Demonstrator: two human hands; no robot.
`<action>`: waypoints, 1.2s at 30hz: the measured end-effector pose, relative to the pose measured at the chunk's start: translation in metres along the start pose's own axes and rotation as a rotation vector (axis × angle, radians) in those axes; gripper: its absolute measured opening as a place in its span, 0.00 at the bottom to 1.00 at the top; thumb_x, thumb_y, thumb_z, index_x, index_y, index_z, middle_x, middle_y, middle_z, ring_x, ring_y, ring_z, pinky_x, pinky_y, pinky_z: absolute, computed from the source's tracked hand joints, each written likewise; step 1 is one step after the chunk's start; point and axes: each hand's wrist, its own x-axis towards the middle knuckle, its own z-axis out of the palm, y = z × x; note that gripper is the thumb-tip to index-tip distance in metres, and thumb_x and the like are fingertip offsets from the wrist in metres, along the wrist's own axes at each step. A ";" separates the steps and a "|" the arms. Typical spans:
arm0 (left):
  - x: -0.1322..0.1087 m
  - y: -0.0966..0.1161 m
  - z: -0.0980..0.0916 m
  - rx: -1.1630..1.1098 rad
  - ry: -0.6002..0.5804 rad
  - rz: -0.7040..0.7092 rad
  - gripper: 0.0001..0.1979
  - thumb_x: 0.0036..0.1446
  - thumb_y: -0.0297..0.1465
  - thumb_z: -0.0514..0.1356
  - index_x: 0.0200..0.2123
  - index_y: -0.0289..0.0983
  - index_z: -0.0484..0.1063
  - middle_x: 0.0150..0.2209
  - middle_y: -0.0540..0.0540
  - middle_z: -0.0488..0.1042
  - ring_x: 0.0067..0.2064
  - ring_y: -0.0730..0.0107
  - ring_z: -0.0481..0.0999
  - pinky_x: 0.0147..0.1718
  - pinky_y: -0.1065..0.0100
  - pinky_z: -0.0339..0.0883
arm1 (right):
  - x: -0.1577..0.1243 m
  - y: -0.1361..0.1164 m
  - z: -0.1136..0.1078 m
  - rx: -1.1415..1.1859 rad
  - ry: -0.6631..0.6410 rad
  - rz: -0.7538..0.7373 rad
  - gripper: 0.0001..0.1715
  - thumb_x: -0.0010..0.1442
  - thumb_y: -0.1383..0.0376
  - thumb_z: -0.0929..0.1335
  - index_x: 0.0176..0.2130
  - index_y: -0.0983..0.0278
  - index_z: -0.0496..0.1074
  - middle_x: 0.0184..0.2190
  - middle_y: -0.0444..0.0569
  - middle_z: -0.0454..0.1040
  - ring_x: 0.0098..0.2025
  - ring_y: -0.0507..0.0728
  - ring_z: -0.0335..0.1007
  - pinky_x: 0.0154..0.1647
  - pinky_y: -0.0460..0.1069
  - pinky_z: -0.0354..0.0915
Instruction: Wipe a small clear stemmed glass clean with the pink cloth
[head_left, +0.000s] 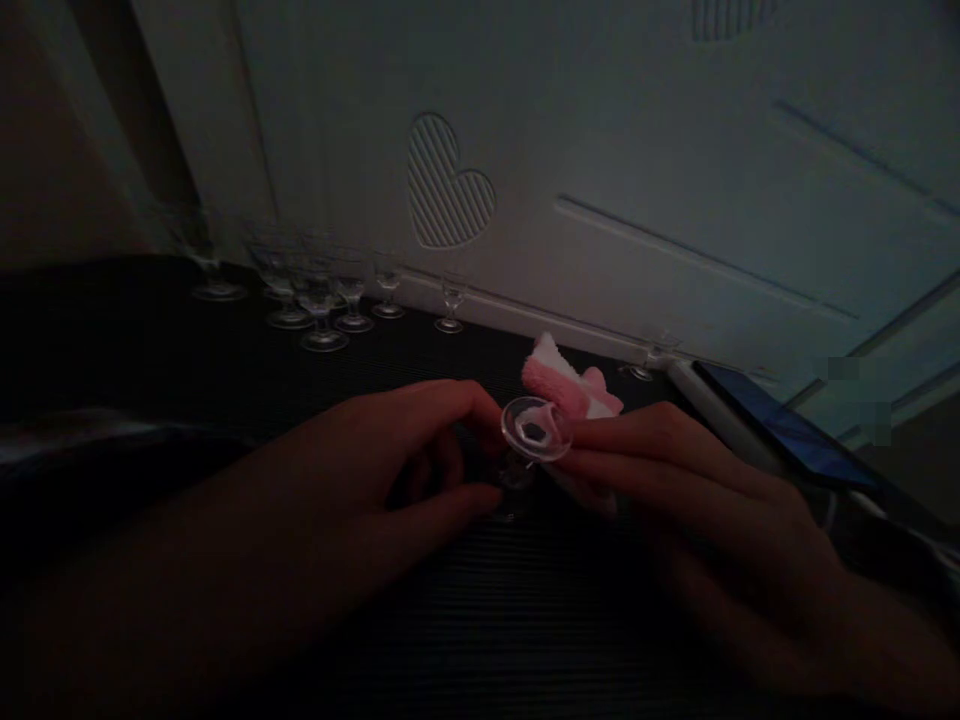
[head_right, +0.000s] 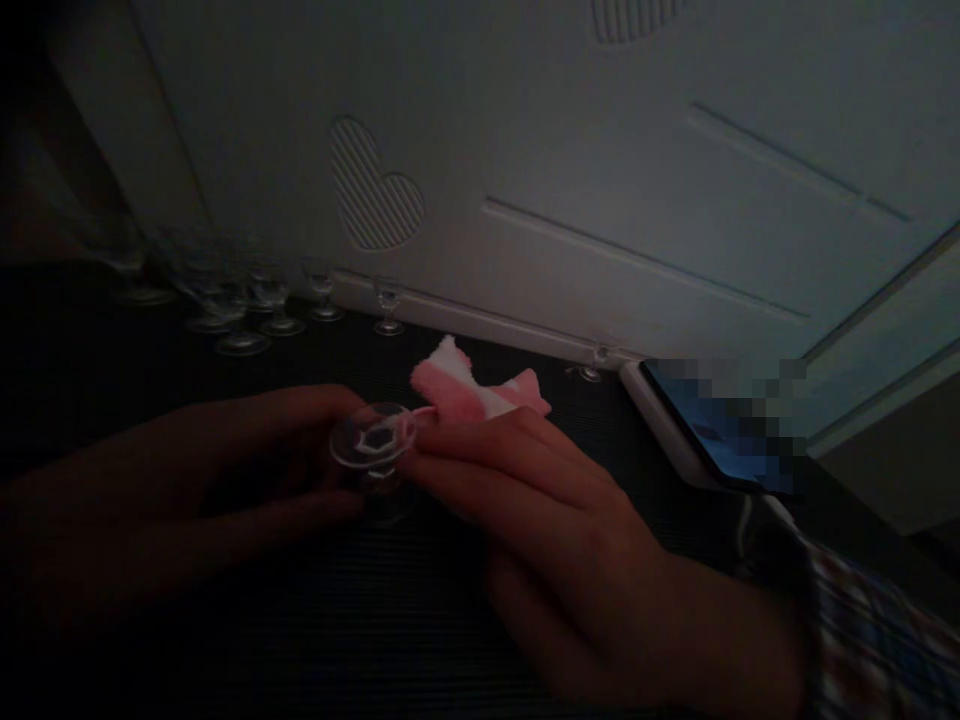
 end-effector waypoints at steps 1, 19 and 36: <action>0.000 -0.001 0.000 0.004 0.018 0.003 0.10 0.71 0.49 0.78 0.46 0.53 0.92 0.36 0.57 0.87 0.34 0.68 0.77 0.33 0.76 0.78 | 0.000 0.001 0.001 0.012 -0.007 -0.005 0.34 0.85 0.73 0.71 0.83 0.63 0.78 0.83 0.64 0.85 0.89 0.67 0.81 0.91 0.58 0.76; 0.004 -0.011 0.005 0.089 0.094 0.089 0.18 0.73 0.48 0.70 0.60 0.50 0.89 0.44 0.49 0.90 0.47 0.53 0.88 0.46 0.63 0.87 | 0.001 0.006 0.005 -0.025 -0.054 -0.034 0.33 0.83 0.77 0.69 0.80 0.71 0.78 0.81 0.67 0.87 0.88 0.60 0.81 0.91 0.51 0.72; 0.007 0.000 0.005 0.081 0.063 0.117 0.13 0.71 0.44 0.72 0.54 0.49 0.88 0.44 0.50 0.92 0.43 0.56 0.90 0.42 0.61 0.86 | -0.004 0.003 -0.002 0.007 -0.028 -0.038 0.29 0.86 0.72 0.71 0.80 0.68 0.79 0.83 0.63 0.86 0.90 0.61 0.78 0.93 0.52 0.69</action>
